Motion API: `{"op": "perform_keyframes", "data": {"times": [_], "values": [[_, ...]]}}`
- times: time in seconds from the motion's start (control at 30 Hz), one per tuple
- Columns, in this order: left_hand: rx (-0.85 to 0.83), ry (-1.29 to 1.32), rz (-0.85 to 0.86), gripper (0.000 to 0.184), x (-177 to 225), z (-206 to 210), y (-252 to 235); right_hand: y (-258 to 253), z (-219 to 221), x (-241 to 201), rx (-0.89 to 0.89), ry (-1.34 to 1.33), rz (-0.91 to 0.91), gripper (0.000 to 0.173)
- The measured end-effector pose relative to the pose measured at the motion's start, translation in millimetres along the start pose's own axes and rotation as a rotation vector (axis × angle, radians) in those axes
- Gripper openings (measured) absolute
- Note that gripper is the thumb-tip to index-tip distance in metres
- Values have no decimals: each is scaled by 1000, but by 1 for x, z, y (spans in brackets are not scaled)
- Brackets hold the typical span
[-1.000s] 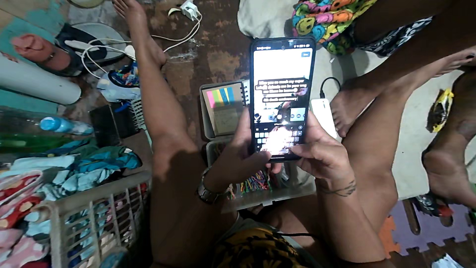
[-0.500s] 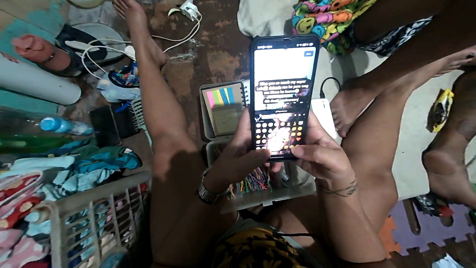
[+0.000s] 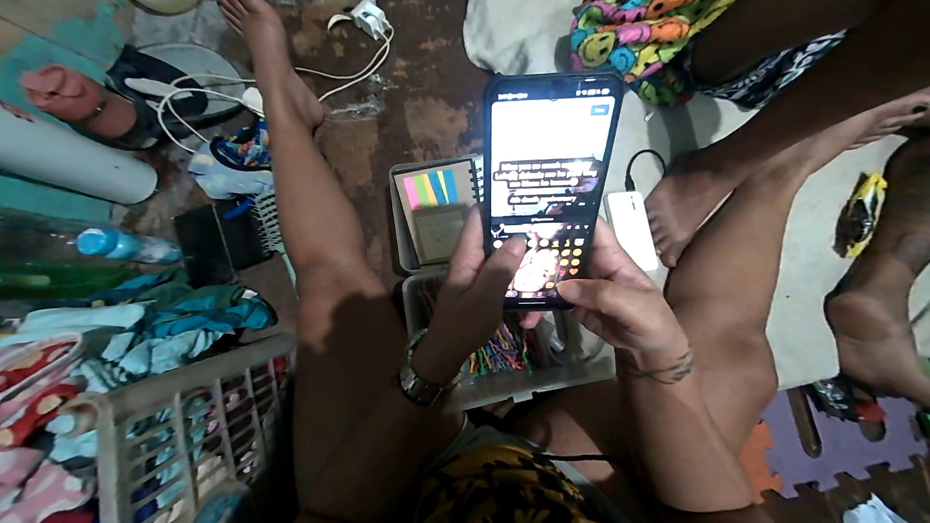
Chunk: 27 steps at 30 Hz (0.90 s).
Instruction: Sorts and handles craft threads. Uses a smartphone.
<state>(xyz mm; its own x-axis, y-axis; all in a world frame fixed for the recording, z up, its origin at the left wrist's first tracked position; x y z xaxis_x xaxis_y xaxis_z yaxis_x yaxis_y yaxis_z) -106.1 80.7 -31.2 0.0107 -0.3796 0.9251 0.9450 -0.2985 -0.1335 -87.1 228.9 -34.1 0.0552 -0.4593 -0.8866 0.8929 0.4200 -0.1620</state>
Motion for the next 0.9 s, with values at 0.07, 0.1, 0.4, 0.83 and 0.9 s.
{"op": "perform_keyframes", "data": {"times": [0.07, 0.1, 0.4, 0.83, 0.9], "values": [[-14, 22, 16, 41, -2, -1, 0, 0, 0, 0, -10, -6, -4, 53], [-26, 37, 9, 43, -3, -2, 1, 0, 0, 0, -12, -6, -8, 52], [-230, 133, -99, 57, -7, -7, 1, 2, -1, -1, 33, 16, 17, 55], [-297, 77, -72, 63, 1, -8, 3, 2, -1, -2, 61, 196, 4, 60], [-314, 75, -63, 63, 1, -8, 2, 2, 0, -3, 67, 255, 5, 62]]}}
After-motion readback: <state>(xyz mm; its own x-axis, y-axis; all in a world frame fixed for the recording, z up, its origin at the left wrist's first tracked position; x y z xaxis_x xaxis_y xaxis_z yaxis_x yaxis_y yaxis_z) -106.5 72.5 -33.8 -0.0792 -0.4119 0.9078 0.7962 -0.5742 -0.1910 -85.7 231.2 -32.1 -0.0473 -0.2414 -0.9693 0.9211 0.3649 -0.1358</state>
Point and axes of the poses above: each hand's wrist, its own y-axis away from the middle knuckle, its own z-axis out of the palm, x = y × z, the point moved 4 cm from there along -y, towards the middle knuckle, and after that the axes turned 1 degree about x, right-handed, at the moved point
